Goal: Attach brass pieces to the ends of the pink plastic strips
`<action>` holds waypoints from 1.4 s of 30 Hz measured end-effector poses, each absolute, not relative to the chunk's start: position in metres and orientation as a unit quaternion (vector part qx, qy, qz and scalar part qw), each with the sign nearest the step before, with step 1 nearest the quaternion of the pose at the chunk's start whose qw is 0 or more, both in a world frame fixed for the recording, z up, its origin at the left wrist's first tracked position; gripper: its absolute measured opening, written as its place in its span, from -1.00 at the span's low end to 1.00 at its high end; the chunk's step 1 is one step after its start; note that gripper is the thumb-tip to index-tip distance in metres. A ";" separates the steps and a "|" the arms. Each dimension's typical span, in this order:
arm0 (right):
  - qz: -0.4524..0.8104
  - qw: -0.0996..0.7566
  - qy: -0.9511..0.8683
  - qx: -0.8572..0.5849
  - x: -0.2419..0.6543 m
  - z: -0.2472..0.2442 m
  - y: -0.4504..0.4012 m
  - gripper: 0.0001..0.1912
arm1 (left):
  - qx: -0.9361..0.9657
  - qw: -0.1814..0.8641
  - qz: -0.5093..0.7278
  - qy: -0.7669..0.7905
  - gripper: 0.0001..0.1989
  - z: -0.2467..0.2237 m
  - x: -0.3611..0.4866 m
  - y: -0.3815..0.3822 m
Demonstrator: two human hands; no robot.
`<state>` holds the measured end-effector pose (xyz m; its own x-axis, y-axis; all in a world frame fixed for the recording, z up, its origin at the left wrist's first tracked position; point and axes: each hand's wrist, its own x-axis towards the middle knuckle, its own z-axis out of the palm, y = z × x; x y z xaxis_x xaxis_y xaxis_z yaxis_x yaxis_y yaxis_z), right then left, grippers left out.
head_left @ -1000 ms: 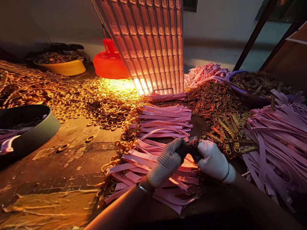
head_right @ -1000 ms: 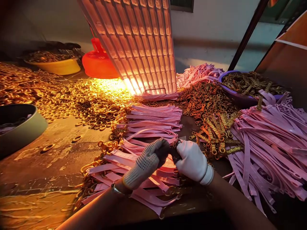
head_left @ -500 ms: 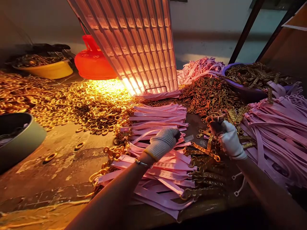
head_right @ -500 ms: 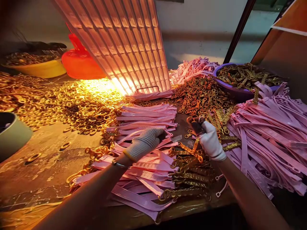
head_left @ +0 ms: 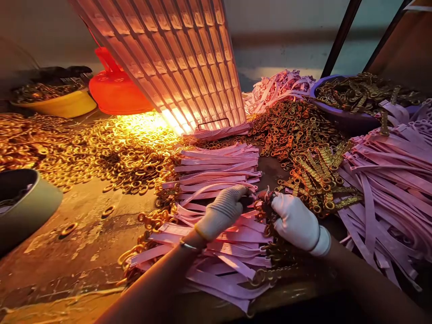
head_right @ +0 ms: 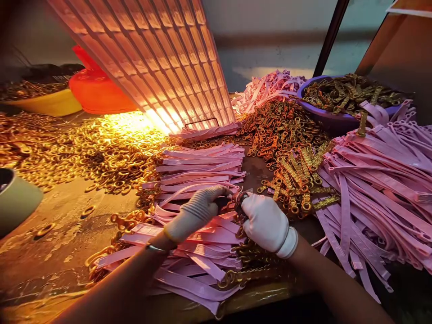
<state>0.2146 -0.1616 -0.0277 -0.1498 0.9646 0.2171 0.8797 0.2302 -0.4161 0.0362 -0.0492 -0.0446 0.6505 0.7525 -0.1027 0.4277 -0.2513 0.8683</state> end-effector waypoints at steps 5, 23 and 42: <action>0.076 0.098 -0.737 -0.665 0.190 -0.028 -0.162 -0.81 | 0.605 0.700 0.101 0.365 -0.70 -0.018 0.001 -0.064; -0.110 -0.009 -0.765 -0.635 0.156 -0.032 -0.162 -0.74 | 0.752 0.538 0.178 0.338 -0.67 -0.037 -0.012 -0.083; 0.019 -0.078 -0.794 -0.602 0.167 -0.013 -0.163 -0.77 | 0.739 0.568 0.243 0.267 -0.73 -0.061 0.001 -0.089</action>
